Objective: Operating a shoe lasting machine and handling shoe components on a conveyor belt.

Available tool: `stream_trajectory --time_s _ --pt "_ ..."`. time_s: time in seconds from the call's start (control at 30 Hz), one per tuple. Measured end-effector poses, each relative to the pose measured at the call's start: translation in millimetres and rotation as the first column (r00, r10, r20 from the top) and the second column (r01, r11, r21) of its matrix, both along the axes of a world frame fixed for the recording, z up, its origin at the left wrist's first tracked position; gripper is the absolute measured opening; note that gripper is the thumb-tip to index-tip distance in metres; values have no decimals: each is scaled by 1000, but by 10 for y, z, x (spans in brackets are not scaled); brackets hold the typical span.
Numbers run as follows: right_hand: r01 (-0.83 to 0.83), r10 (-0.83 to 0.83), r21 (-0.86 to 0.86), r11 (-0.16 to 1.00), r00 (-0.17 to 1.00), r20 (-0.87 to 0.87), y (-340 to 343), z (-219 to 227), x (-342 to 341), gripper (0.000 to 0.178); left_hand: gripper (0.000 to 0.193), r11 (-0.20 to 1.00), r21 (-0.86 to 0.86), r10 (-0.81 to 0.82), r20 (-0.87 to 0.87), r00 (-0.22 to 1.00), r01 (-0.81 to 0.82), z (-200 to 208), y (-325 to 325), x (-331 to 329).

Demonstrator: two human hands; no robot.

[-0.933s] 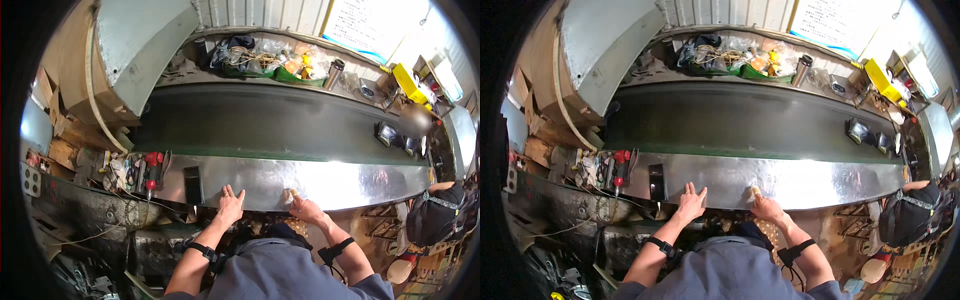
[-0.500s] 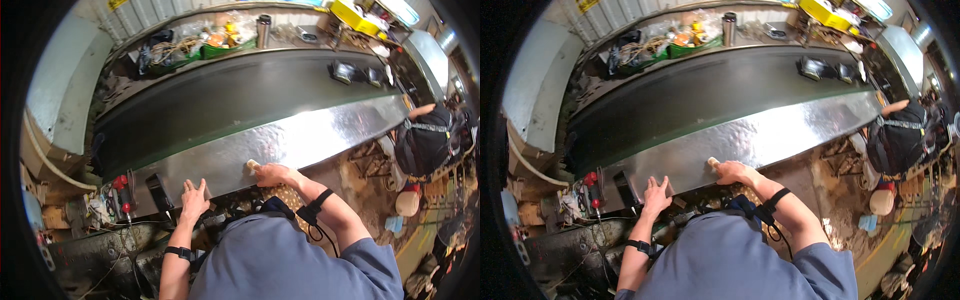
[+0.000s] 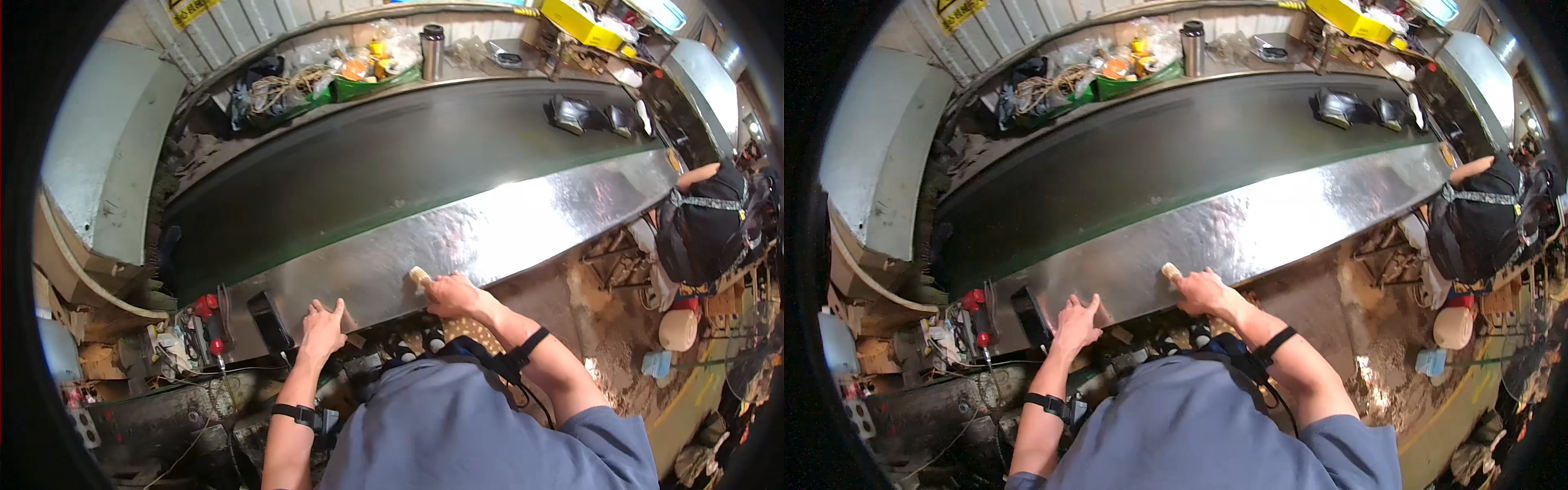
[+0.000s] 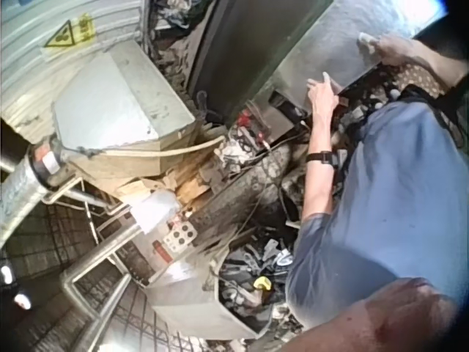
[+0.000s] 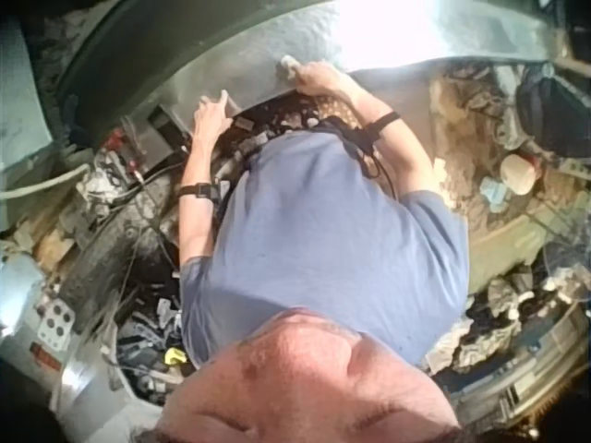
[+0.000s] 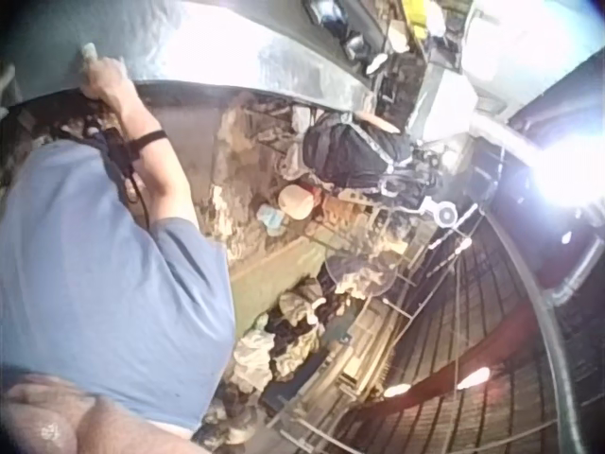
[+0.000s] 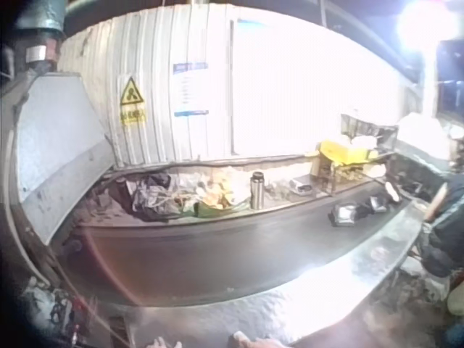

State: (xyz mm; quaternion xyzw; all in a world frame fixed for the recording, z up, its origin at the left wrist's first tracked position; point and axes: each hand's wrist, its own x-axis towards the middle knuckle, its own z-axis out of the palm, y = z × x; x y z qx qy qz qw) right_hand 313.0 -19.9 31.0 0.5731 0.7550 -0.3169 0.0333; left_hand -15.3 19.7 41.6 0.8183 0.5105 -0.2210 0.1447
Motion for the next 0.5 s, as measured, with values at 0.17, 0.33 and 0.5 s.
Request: stream_trajectory --time_s 0.17,0.33,0.5 --pt "32 -30 61 998 999 -33 -58 -67 8 44 85 992 39 -125 46 991 124 -44 156 -66" --pt "40 -40 131 990 999 -7 -142 -87 -18 50 87 993 24 -118 54 992 117 -89 196 -91" --pt "70 -62 101 992 995 -81 -151 -115 9 47 84 991 36 -131 57 990 130 -108 227 -102"
